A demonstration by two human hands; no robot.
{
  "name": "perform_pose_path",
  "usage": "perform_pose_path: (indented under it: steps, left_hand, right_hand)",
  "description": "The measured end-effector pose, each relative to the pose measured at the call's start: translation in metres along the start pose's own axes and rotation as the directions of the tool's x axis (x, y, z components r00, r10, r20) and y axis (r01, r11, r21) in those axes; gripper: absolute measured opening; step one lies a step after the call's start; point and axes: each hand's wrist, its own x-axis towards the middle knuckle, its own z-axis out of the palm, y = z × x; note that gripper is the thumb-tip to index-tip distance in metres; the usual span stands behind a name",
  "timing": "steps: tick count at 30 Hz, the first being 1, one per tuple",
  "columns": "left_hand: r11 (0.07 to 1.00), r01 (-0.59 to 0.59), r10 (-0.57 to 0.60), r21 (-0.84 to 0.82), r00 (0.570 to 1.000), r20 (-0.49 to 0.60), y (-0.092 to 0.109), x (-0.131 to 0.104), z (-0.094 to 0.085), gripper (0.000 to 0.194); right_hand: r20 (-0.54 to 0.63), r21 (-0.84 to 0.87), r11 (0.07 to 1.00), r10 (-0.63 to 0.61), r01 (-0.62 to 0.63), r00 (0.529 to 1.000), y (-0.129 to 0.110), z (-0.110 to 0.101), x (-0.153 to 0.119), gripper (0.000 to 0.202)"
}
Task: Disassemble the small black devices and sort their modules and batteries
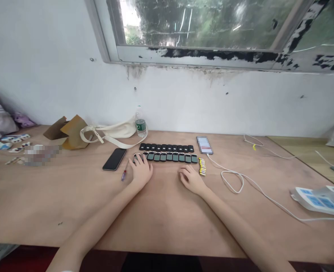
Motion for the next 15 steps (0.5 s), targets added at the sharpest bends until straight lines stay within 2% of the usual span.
perform_pose_path:
  steps: [3, 5, 7, 10, 11, 12, 13, 14, 15]
  left_hand:
    - [0.999, -0.012, 0.011, 0.044, 0.999, 0.03, 0.011, -0.016, -0.013, 0.059]
    - [0.998, -0.05, 0.048, 0.043, 0.998, 0.041, 0.023, -0.036, -0.018, 0.055]
    - [0.993, -0.105, 0.106, -0.051, 0.994, 0.004, 0.038, -0.061, -0.02, 0.05]
    - [0.901, -0.305, 0.301, -0.308, 0.952, -0.061, 0.057, -0.091, -0.021, 0.047]
    - [0.838, -0.389, 0.386, -0.383, 0.918, -0.089, 0.06, -0.095, -0.023, 0.046]
    - [0.747, -0.499, 0.5, -0.438, 0.857, -0.124, 0.061, -0.095, -0.026, 0.044]
    - [0.609, -0.632, 0.645, -0.48, 0.746, -0.163, 0.06, -0.091, -0.029, 0.041]
    - [0.44, -0.734, 0.772, -0.517, 0.603, -0.2, 0.058, -0.084, -0.032, 0.04]
    - [0.314, -0.769, 0.832, -0.557, 0.506, -0.228, 0.054, -0.074, -0.034, 0.04]
  right_hand:
    - [0.002, -0.013, 1.0, -0.007, 0.007, 1.0, 0.0, 0.001, 0.0, 0.019]
    - [-0.001, -0.028, 1.0, -0.008, 0.008, 1.0, -0.001, 0.001, 0.0, 0.019]
    - [-0.006, -0.045, 0.999, -0.004, 0.004, 1.0, -0.002, 0.001, 0.0, 0.019]
    - [-0.035, -0.07, 0.997, 0.015, -0.017, 0.999, -0.002, 0.0, -0.003, 0.018]
    - [-0.053, -0.074, 0.997, 0.024, -0.028, 0.998, -0.001, -0.001, -0.004, 0.018]
    - [-0.074, -0.075, 0.996, 0.034, -0.039, 0.997, 0.0, -0.003, -0.006, 0.018]
    - [-0.101, -0.074, 0.996, 0.045, -0.053, 0.994, 0.002, -0.005, -0.009, 0.018]
    - [-0.133, -0.072, 0.995, 0.06, -0.07, 0.989, 0.005, -0.007, -0.012, 0.018]
    - [-0.171, -0.071, 0.993, 0.08, -0.093, 0.982, 0.009, -0.01, -0.016, 0.018]
